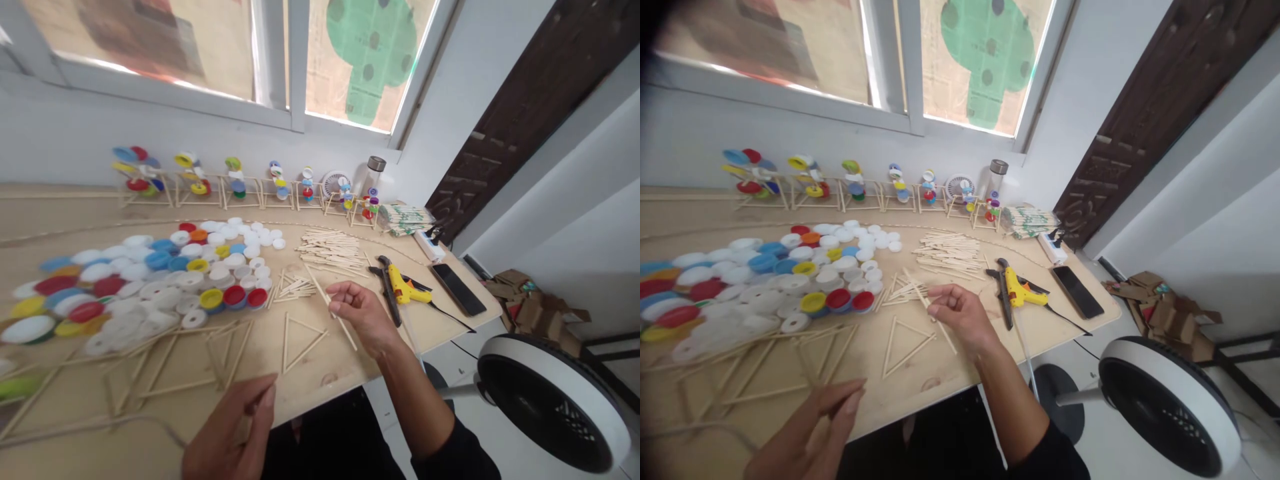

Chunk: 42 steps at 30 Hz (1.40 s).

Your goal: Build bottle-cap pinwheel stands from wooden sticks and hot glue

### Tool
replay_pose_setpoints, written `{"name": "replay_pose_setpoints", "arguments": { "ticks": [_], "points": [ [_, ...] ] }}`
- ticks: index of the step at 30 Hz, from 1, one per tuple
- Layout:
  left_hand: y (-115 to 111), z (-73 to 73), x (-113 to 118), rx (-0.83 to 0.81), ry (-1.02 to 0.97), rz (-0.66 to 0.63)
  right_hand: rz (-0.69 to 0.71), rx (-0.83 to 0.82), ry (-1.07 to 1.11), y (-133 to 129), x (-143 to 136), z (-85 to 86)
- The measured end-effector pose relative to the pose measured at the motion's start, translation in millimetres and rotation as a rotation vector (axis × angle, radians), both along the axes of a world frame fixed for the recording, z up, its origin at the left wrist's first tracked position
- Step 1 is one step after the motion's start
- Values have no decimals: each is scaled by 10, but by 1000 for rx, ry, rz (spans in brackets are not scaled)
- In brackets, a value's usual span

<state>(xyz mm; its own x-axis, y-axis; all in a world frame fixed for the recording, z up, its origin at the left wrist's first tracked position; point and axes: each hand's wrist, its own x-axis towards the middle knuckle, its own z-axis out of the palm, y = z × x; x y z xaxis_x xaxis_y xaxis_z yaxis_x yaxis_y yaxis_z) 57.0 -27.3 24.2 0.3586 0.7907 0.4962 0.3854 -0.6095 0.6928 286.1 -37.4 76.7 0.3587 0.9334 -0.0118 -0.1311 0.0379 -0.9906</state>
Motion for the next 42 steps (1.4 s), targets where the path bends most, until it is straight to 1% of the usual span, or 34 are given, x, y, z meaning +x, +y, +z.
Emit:
{"name": "replay_pose_setpoints", "arguments": {
  "ticks": [1, 2, 3, 4, 6, 8, 10, 13, 16, 18, 20, 23, 27, 30, 34, 37, 42],
  "points": [
    [3, 105, 53, -140, -26, 4, 12, -5, 59, -71, -91, 25],
    [17, 205, 117, -262, -92, 51, 21, -13, 84, -140, -177, 46],
    [39, 293, 189, -403, -142, 57, 25, -20, 100, -203, -257, 64],
    [64, 368, 264, -525, -215, 34, 24, -26, 109, -259, -328, 77],
    [111, 469, 404, -692, -387, -38, 17, -30, 103, -345, -439, 93],
    [133, 511, 501, -768, -471, -95, 5, -24, 58, -400, -506, 97],
    [128, 511, 536, -781, -503, -128, -1, -19, -1, -432, -536, 92],
    [94, 484, 492, -767, -489, -138, -34, -31, -39, -462, -544, 70],
    [38, 477, 419, -786, -373, -173, -99, -47, -16, -486, -565, 37],
    [-16, 482, 395, -822, -278, -225, -112, -50, 34, -499, -603, 15],
    [-81, 478, 394, -878, -230, -274, -112, -63, 99, -508, -658, -11],
    [-176, 448, 405, -966, -271, -314, -131, -108, 180, -514, -744, -55],
    [-245, 412, 385, -1015, -354, -342, -140, -147, 239, -521, -825, -86],
    [-263, 411, 350, -1049, -345, -374, -140, -142, 251, -526, -851, -76],
    [-302, 392, 324, -1108, -305, -390, -165, -105, 130, -526, -842, -87],
    [-339, 347, 314, -1175, -317, -408, -178, -117, 39, -517, -806, -115],
    [-345, 282, 283, -1172, -317, -365, -114, -73, -23, -509, -707, -91]
  ]
}}
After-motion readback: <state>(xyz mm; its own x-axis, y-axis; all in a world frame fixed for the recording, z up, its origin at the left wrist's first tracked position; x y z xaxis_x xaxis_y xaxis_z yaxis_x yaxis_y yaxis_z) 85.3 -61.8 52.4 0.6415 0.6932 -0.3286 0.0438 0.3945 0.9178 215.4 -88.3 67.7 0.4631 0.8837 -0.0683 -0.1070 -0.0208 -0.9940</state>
